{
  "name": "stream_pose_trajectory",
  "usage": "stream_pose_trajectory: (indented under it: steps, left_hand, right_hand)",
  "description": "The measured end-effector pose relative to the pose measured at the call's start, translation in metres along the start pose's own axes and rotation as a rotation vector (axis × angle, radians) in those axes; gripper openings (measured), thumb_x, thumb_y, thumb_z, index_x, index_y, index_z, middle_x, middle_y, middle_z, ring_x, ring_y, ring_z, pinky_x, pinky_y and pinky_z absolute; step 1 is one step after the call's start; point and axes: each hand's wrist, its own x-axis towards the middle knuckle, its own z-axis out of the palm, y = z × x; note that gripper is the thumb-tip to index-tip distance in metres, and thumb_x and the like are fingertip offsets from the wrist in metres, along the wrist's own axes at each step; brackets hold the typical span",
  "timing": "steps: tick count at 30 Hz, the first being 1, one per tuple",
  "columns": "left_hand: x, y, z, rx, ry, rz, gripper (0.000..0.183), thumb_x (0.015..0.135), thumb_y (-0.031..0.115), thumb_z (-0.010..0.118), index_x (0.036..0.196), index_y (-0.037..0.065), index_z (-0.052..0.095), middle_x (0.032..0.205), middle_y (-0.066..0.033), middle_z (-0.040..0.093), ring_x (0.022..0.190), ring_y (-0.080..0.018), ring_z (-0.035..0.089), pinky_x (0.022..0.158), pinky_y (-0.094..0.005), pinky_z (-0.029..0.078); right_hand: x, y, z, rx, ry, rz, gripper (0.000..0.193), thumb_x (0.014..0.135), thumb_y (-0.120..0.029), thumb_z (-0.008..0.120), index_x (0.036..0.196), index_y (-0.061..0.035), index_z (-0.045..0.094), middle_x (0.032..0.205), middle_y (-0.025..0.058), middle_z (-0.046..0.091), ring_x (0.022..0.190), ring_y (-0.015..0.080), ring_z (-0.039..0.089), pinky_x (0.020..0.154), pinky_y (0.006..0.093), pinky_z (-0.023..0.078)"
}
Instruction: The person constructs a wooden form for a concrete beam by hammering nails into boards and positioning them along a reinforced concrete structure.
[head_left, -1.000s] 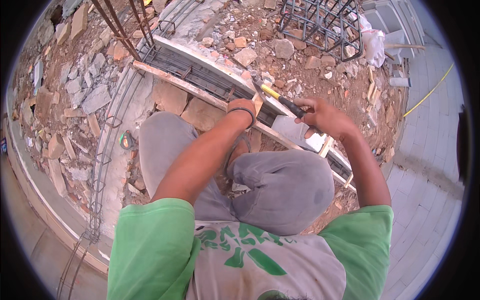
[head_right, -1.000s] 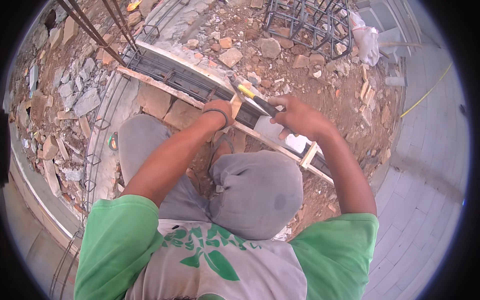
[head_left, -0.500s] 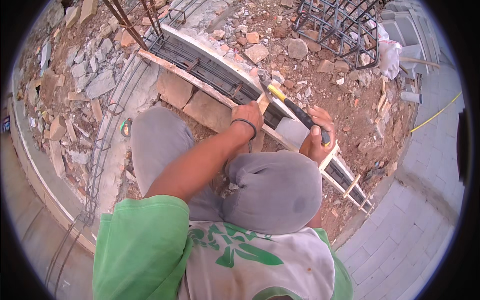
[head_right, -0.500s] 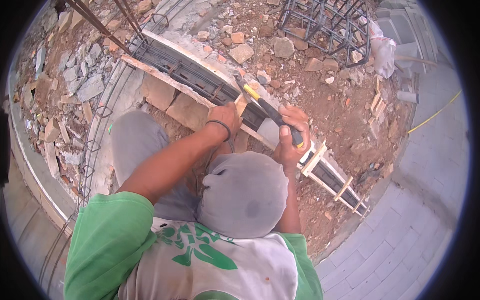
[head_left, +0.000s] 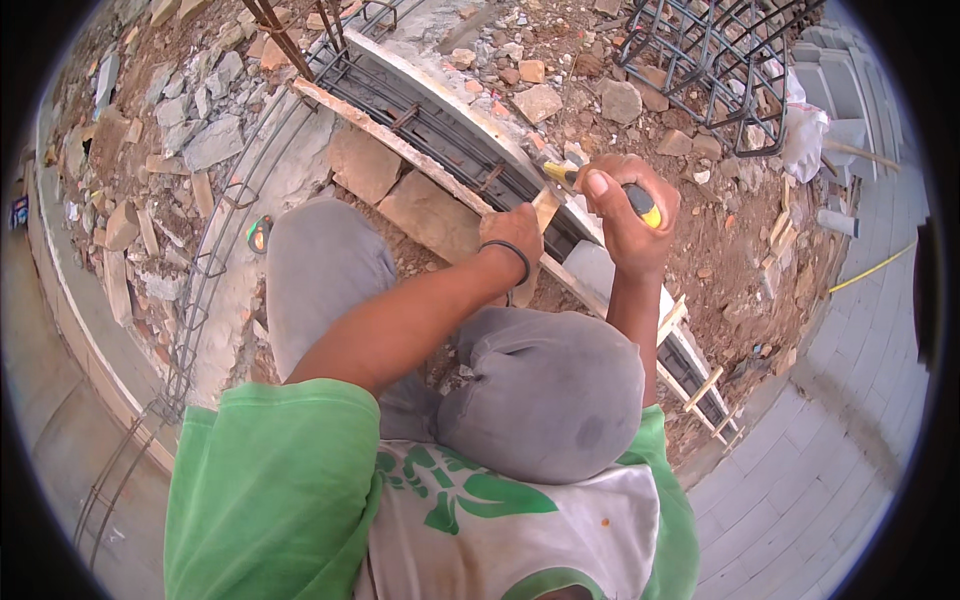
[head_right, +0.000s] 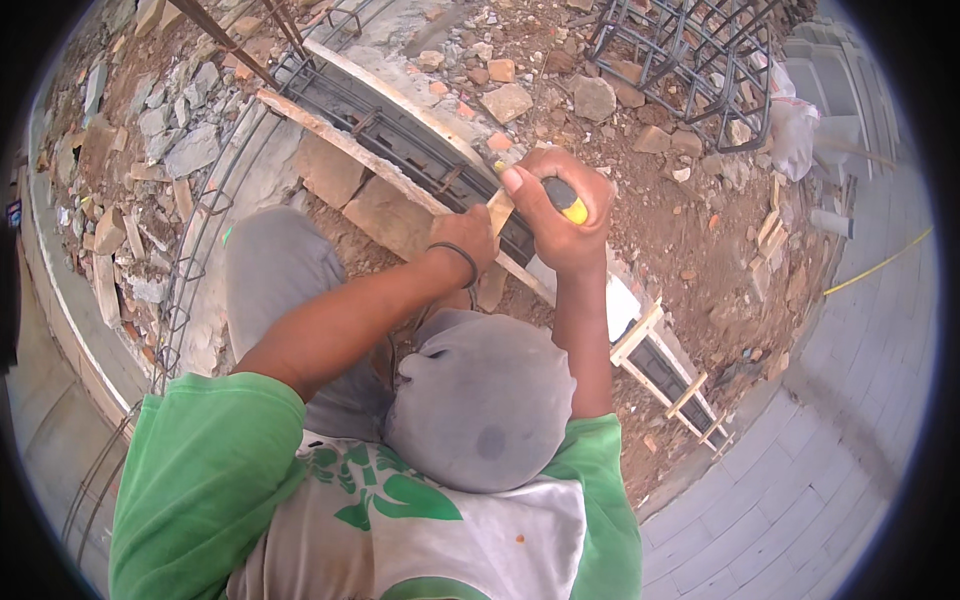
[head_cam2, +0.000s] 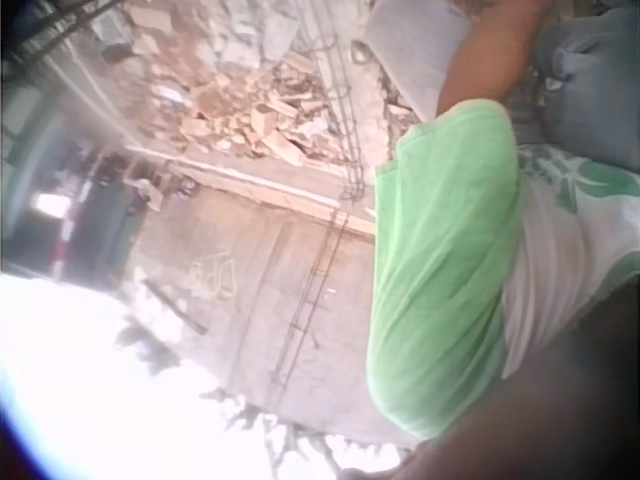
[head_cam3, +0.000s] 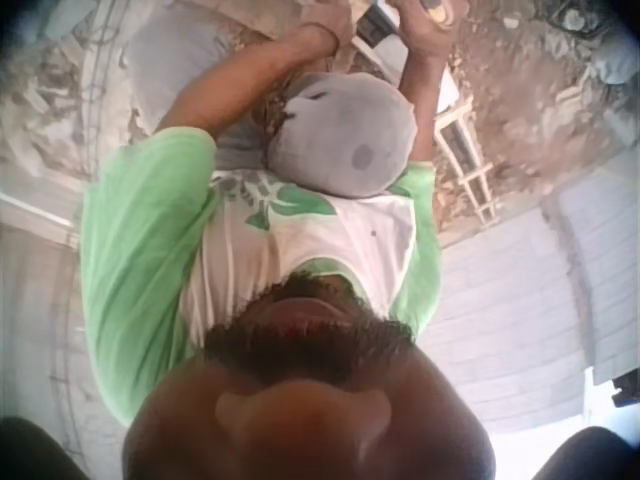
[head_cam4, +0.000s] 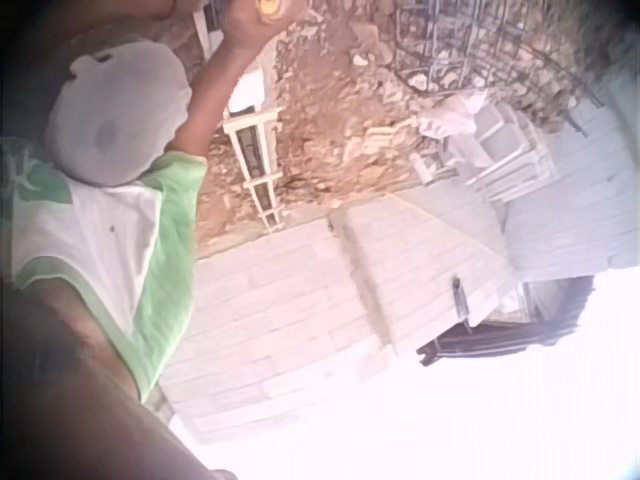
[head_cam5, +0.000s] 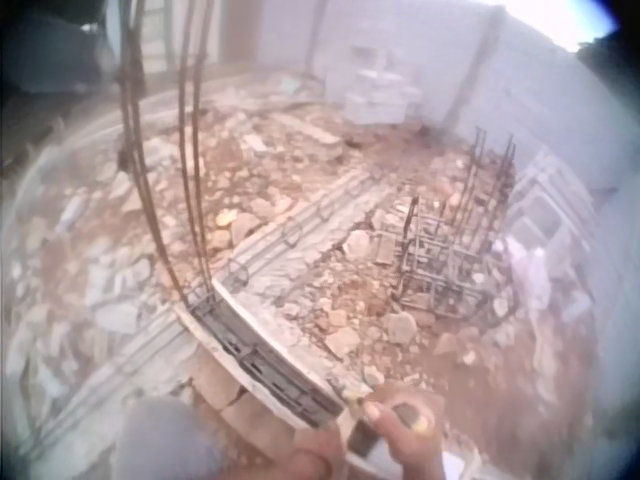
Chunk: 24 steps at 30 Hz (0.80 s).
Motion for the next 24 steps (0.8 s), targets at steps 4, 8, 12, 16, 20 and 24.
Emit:
stream_pose_trajectory:
  steps: [4, 8, 12, 16, 20, 24]
  left_hand:
    - [0.004, -0.001, 0.015, 0.08, 0.041, 0.076, 0.032, 0.091, 0.029, 0.053, 0.099, -0.001, 0.058, 0.092, -0.0146, 0.066, 0.081, -0.0294, 0.07, 0.073, -0.0424, 0.054]
    - [-0.01, 0.006, -0.014, 0.057, 0.021, 0.059, 0.028, 0.089, 0.027, 0.055, 0.098, 0.001, 0.059, 0.092, -0.0142, 0.065, 0.082, -0.0286, 0.07, 0.074, -0.0419, 0.054]
    - [-0.01, 0.007, -0.019, 0.015, -0.024, -0.003, 0.025, 0.088, 0.026, 0.056, 0.1, 0.004, 0.059, 0.093, -0.0122, 0.066, 0.082, -0.0258, 0.07, 0.071, -0.0388, 0.054]
    - [-0.006, 0.018, -0.011, 0.151, -0.016, -0.041, 0.021, 0.088, 0.022, 0.056, 0.099, 0.006, 0.062, 0.096, -0.0094, 0.064, 0.084, -0.024, 0.07, 0.066, -0.0385, 0.053]
    - [-0.003, 0.011, -0.004, 0.195, -0.11, 0.019, 0.023, 0.087, 0.022, 0.057, 0.101, 0.006, 0.068, 0.099, -0.0099, 0.059, 0.083, -0.025, 0.068, 0.06, -0.0422, 0.051]
    - [-0.003, 0.012, -0.006, 0.235, -0.058, 0.025, 0.024, 0.087, 0.021, 0.057, 0.101, 0.005, 0.067, 0.1, -0.0103, 0.059, 0.084, -0.0251, 0.068, 0.059, -0.0422, 0.051]
  right_hand:
    - [0.013, -0.002, 0.003, -0.071, -0.156, -0.018, 0.019, 0.083, -0.008, 0.069, 0.071, 0.0001, 0.058, 0.067, 0.004, 0.06, 0.061, 0.009, 0.052, 0.056, 0.0252, 0.041]
    - [0.042, -0.012, 0.02, -0.24, -0.309, 0.168, 0.024, 0.083, -0.02, 0.073, 0.072, -0.0026, 0.06, 0.064, 0.0017, 0.058, 0.06, 0.0086, 0.05, 0.056, 0.0259, 0.04]
    - [0.046, -0.004, 0.023, -0.286, -0.262, 0.17, 0.024, 0.083, -0.019, 0.072, 0.071, -0.0024, 0.061, 0.062, 0.0009, 0.057, 0.06, 0.0079, 0.049, 0.056, 0.0248, 0.039]
    - [0.059, -0.001, 0.024, -0.197, -0.166, 0.245, 0.028, 0.085, -0.017, 0.07, 0.065, -0.0024, 0.058, 0.059, -0.0013, 0.054, 0.057, 0.006, 0.046, 0.053, 0.0231, 0.037]
    - [0.061, -0.004, 0.034, -0.196, -0.153, 0.268, 0.028, 0.086, -0.018, 0.069, 0.066, -0.0023, 0.057, 0.059, -0.0019, 0.052, 0.056, 0.0058, 0.045, 0.052, 0.0243, 0.036]
    - [0.047, -0.002, 0.025, -0.269, -0.194, 0.154, 0.026, 0.084, -0.019, 0.07, 0.069, -0.0021, 0.058, 0.06, -0.0007, 0.051, 0.058, 0.0068, 0.044, 0.054, 0.0246, 0.037]
